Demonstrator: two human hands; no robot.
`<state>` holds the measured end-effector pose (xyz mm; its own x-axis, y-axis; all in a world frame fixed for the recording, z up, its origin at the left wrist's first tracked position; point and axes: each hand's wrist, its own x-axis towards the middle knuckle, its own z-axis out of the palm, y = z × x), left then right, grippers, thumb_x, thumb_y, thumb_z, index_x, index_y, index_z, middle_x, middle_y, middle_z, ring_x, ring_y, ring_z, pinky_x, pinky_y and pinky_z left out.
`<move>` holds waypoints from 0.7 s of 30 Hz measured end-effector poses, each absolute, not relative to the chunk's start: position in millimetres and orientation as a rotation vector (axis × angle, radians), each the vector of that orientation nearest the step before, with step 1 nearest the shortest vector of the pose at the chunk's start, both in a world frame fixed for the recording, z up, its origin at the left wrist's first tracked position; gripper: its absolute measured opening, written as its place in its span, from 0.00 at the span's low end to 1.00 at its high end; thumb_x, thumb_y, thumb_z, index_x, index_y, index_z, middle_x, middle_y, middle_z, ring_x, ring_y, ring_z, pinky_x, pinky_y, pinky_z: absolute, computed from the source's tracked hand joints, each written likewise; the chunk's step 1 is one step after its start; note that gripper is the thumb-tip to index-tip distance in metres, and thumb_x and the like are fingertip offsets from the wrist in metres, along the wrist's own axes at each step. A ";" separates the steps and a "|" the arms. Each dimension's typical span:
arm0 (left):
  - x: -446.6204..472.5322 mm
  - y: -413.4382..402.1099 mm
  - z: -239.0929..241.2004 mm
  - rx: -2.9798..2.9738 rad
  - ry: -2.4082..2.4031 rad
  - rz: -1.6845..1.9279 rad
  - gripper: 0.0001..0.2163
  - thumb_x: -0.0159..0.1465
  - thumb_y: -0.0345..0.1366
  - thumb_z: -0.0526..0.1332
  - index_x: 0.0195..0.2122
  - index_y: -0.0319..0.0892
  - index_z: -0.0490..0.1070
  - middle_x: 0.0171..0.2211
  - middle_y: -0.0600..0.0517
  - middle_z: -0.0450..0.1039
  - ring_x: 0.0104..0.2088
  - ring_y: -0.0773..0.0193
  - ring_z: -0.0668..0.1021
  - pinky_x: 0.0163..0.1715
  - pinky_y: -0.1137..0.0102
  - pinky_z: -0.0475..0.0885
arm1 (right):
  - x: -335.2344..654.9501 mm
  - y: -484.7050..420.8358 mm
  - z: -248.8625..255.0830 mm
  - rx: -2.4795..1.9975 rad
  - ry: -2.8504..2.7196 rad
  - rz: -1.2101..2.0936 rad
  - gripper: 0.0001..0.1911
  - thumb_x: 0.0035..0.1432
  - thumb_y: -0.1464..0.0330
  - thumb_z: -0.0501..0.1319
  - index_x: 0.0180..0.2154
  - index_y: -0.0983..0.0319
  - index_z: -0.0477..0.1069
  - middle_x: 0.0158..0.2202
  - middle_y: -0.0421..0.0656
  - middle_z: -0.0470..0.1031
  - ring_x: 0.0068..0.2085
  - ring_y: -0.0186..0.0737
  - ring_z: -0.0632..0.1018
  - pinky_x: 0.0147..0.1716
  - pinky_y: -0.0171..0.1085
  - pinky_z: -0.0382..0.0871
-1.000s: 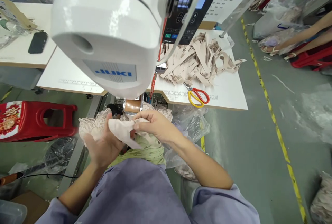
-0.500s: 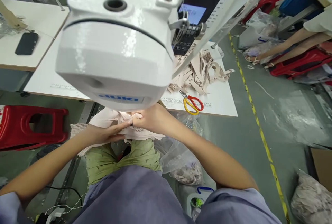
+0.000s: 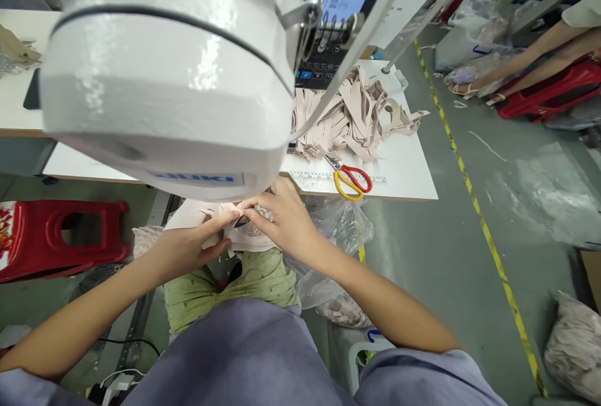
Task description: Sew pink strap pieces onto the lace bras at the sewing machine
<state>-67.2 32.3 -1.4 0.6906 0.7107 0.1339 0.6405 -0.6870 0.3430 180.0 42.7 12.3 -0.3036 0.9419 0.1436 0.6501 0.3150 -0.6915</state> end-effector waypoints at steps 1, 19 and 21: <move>-66.2 31.2 -1.2 2.595 1.106 0.348 0.25 0.69 0.39 0.57 0.67 0.53 0.61 0.37 0.54 0.81 0.19 0.69 0.74 0.18 0.74 0.64 | 179.5 43.7 12.7 -1.404 -2.017 0.758 0.12 0.66 0.61 0.60 0.40 0.56 0.81 0.47 0.48 0.77 0.53 0.50 0.74 0.50 0.46 0.68; -65.7 27.5 12.4 2.476 1.270 0.131 0.25 0.68 0.41 0.58 0.67 0.53 0.62 0.25 0.57 0.76 0.17 0.69 0.71 0.19 0.75 0.60 | 176.9 29.9 -17.6 -1.113 -2.068 0.099 0.15 0.63 0.74 0.58 0.45 0.52 0.78 0.43 0.42 0.79 0.47 0.42 0.76 0.51 0.44 0.67; -72.9 34.6 15.4 2.495 1.162 0.111 0.24 0.69 0.42 0.57 0.67 0.55 0.62 0.29 0.57 0.78 0.19 0.69 0.72 0.22 0.76 0.62 | 178.3 32.1 -14.6 -1.124 -2.120 0.046 0.15 0.63 0.74 0.59 0.43 0.50 0.78 0.41 0.41 0.80 0.46 0.42 0.75 0.51 0.44 0.66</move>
<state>-72.9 34.6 15.4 0.6542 0.7510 -0.0891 0.7207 -0.5833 0.3746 178.3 32.1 -14.6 -0.3567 0.7316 0.5809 0.7055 0.6186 -0.3459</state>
